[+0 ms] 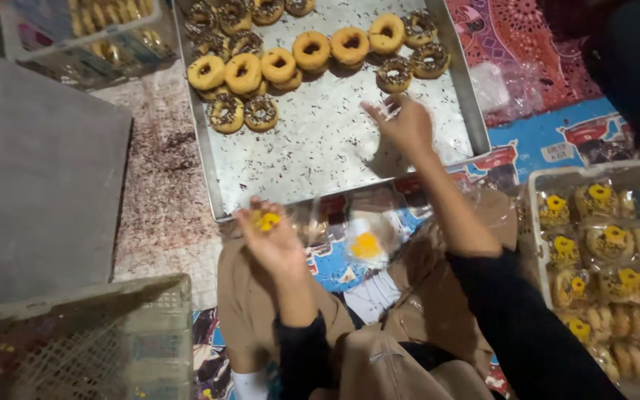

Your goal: The person sits on the floor and individually places doughnuts from a metal tray into clear plastic bags, then places the sealed bags into a white crate. The person handles both plain and chocolate-sprinkled doughnuts.

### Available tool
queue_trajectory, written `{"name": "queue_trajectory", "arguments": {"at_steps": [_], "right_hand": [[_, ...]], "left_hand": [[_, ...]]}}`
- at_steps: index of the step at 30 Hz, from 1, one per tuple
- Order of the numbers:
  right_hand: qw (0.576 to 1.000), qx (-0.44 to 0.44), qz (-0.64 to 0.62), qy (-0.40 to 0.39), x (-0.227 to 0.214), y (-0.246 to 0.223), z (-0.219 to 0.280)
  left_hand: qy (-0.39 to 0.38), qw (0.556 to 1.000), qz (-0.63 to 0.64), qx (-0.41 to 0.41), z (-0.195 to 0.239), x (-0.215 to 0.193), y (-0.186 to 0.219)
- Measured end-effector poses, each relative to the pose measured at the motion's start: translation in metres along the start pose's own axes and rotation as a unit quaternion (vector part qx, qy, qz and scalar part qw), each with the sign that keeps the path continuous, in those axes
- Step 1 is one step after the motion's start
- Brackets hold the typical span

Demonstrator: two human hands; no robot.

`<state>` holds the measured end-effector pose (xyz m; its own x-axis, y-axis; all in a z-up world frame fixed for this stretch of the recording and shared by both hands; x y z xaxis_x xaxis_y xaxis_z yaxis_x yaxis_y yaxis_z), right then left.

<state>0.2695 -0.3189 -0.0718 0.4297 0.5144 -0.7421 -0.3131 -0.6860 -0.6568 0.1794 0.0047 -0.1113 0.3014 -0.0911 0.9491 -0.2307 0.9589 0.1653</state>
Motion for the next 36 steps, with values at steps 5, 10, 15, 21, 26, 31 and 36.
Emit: {"name": "queue_trajectory", "arguments": {"at_steps": [5, 10, 15, 21, 26, 31, 36], "right_hand": [[0.958, -0.149, 0.142, 0.201, 0.028, 0.033, -0.087], [0.966, -0.213, -0.034, 0.145, 0.005, -0.002, -0.029], [0.930, -0.095, -0.310, -0.171, -0.048, -0.057, 0.140], [0.955, -0.198, -0.217, -0.047, -0.098, -0.120, 0.216], [0.928, -0.293, -0.223, -0.048, -0.097, -0.158, 0.220], [0.921, -0.268, -0.277, -0.056, -0.097, -0.162, 0.232], [0.872, -0.325, -0.363, -0.040, -0.109, -0.168, 0.239]], "left_hand": [[0.109, 0.994, 0.026, -0.018, 0.009, 0.005, 0.031], [0.122, 0.984, 0.095, -0.086, 0.001, 0.011, 0.018], [0.160, 0.949, 0.225, -0.150, -0.011, -0.001, -0.019], [0.007, 0.986, 0.125, -0.109, 0.051, 0.024, -0.047], [-0.094, 0.995, 0.004, -0.022, 0.078, 0.063, -0.016], [-0.182, 0.981, -0.017, -0.069, 0.093, 0.096, -0.002], [-0.235, 0.971, 0.037, -0.005, 0.124, 0.121, -0.001]]}}
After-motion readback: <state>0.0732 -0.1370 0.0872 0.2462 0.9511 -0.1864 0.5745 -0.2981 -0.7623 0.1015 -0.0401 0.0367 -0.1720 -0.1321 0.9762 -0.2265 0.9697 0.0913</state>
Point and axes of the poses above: each hand's wrist, its own z-axis away from the middle knuckle, its own x-axis out of the palm, y = z × x, the point moved 6 cm from there along -z, towards the middle knuckle, and after that the axes turned 9 degrees about y, right-handed, at the moved point
